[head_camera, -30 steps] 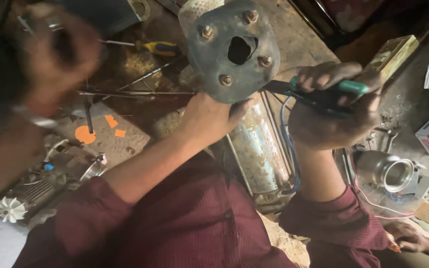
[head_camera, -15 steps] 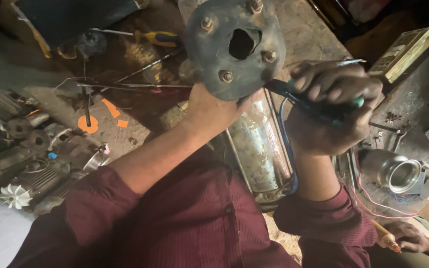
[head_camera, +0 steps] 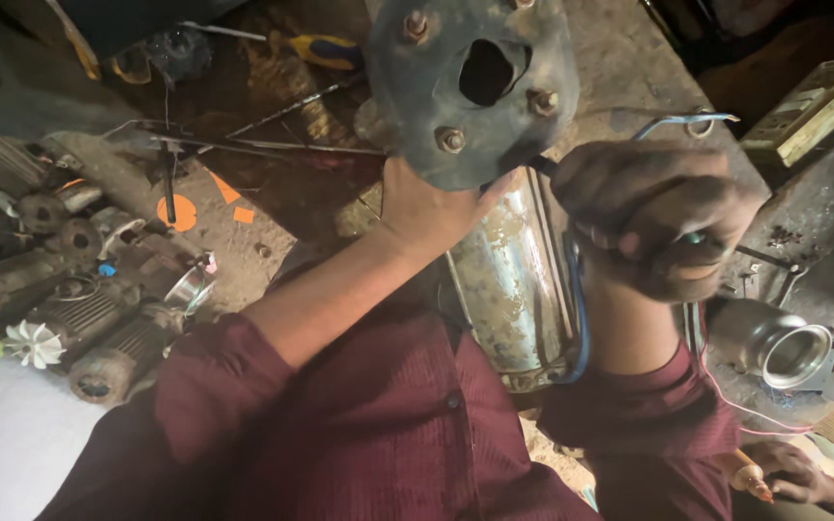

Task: The person works on an electric motor pump body on a cluttered workbench, holding it steady while unscrewing and prying at its casing with a green-handled screwdriver, using pliers and a wrench on its fasteners, and repositioning the motor to reach different sides.

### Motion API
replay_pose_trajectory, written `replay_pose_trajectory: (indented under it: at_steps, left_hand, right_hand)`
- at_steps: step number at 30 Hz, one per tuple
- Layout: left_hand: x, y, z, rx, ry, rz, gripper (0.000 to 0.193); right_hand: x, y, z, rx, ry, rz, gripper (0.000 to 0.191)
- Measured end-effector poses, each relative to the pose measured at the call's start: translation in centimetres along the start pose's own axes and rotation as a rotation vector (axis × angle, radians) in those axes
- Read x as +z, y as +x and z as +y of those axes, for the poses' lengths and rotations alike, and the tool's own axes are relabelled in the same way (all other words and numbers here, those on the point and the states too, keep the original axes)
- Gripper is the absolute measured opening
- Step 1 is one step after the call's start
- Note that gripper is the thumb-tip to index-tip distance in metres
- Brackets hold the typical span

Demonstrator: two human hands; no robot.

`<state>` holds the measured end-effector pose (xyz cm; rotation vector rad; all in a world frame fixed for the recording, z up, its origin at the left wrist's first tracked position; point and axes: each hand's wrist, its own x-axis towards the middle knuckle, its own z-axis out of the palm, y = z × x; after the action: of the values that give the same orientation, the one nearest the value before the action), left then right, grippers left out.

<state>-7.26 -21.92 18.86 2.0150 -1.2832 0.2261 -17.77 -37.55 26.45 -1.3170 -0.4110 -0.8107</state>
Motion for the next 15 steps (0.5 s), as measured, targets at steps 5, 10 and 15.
replay_pose_trajectory:
  at_steps: [5, 10, 15]
  left_hand:
    - [-0.5, 0.3, 0.1, -0.058, -0.080, -0.118, 0.029]
    - [-2.0, -0.3, 0.0, -0.059, -0.222, -0.160, 0.032]
    - [-2.6, -0.9, -0.3, -0.035, -0.251, -0.177, 0.034]
  right_hand:
    - [-2.7, 2.5, 1.2, -0.015, 0.172, -0.287, 0.047]
    - [-5.6, 0.1, 1.5, -0.040, 0.246, -0.095, 0.046]
    - [-11.5, -5.0, -2.8, -0.030, 0.019, 0.364, 0.044]
